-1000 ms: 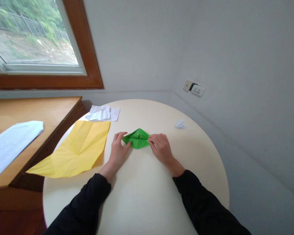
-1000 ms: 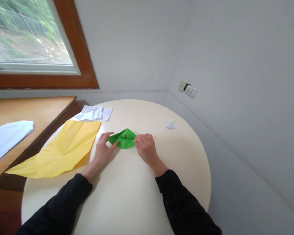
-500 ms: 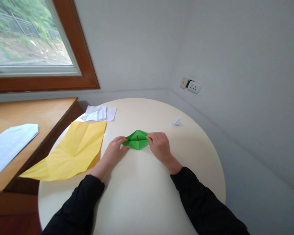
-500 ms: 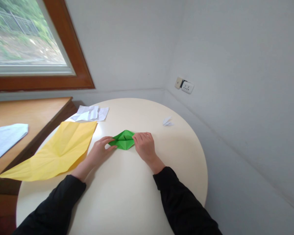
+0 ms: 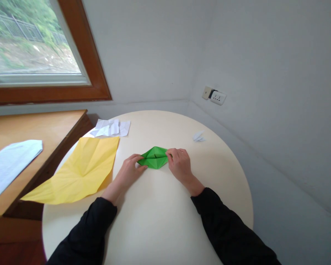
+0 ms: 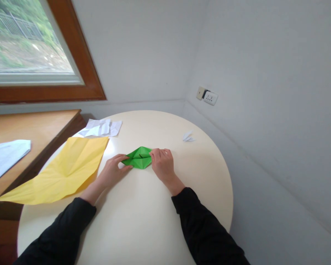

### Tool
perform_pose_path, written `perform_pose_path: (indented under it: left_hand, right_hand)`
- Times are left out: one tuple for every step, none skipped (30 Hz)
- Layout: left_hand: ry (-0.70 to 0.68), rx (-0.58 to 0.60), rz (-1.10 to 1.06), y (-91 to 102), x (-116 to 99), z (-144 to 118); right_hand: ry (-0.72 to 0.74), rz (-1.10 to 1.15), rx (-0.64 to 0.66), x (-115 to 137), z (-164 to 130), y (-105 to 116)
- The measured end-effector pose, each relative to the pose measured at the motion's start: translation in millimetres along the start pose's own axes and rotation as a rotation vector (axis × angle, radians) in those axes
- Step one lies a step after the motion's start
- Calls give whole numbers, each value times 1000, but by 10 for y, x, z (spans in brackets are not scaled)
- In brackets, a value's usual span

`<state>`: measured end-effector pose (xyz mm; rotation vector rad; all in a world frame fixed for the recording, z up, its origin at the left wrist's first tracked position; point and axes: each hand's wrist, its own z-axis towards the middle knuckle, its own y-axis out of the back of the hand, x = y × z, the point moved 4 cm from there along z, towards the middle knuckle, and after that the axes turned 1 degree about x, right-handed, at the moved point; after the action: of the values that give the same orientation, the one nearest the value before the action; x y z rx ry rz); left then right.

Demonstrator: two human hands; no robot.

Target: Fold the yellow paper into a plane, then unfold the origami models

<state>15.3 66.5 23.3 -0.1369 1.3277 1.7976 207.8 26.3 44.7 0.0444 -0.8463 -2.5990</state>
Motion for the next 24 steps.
perform_pose_path:
  left_hand:
    - [5,5,7,0,1,0]
    - [10,7,14,1,2,1]
    - [13,8,20,3,2,1]
    - [15,6,24,6,0,3]
    - [14,6,25,9,-2,4]
    - [11,7,22,10,-5,6]
    - [6,9,19,11,-10,8]
    - [-1,12,17,12,-15,10]
    - [-7,14,17,13,-20,13]
    - [-14,16,20,13,-25,15]
    - [-19,17,27,14,-30,18]
    - [-23,18,37,14,-34,20]
    - [-26,21,51,15,-37,22]
    - [-28,25,67,14,-40,24]
    - [-30,30,84,14,-42,25]
    - [-33,39,102,13,-43,25]
    - [-37,51,119,12,-45,25]
    - [-41,62,138,11,-45,24]
    - [-43,73,161,10,-45,23]
    - [-43,81,187,9,-44,21]
    - [-42,85,216,10,-42,20]
    - [-39,84,245,12,-41,19]
    - [-36,79,269,13,-41,18]
    - [-34,73,283,14,-45,17]
  right_hand:
    - [5,2,-1,1,-1,-1]
    - [12,5,-3,3,-2,0]
    - [18,8,-5,5,-3,0]
    - [19,10,-4,5,-4,-1]
    - [16,13,0,3,-5,-2]
    - [11,15,9,0,-6,-6]
    - [5,18,21,-3,-8,-12]
    - [3,22,35,-5,-9,-18]
    - [6,25,50,-5,-9,-24]
    - [13,27,65,-3,-10,-31]
    - [21,28,78,0,-10,-37]
    - [31,26,88,3,-9,-42]
    - [42,23,93,6,-9,-46]
    - [52,21,95,9,-9,-48]
    - [61,19,95,12,-9,-51]
    - [68,19,97,13,-9,-54]
    - [71,20,102,14,-10,-59]
    - [72,22,108,13,-11,-63]
    - [70,25,116,12,-12,-67]
    - [69,27,124,10,-13,-71]
    - [68,30,132,9,-14,-73]
    - [67,33,140,10,-14,-75]
    - [66,36,145,13,-14,-76]
    - [61,35,149,19,-13,-78]
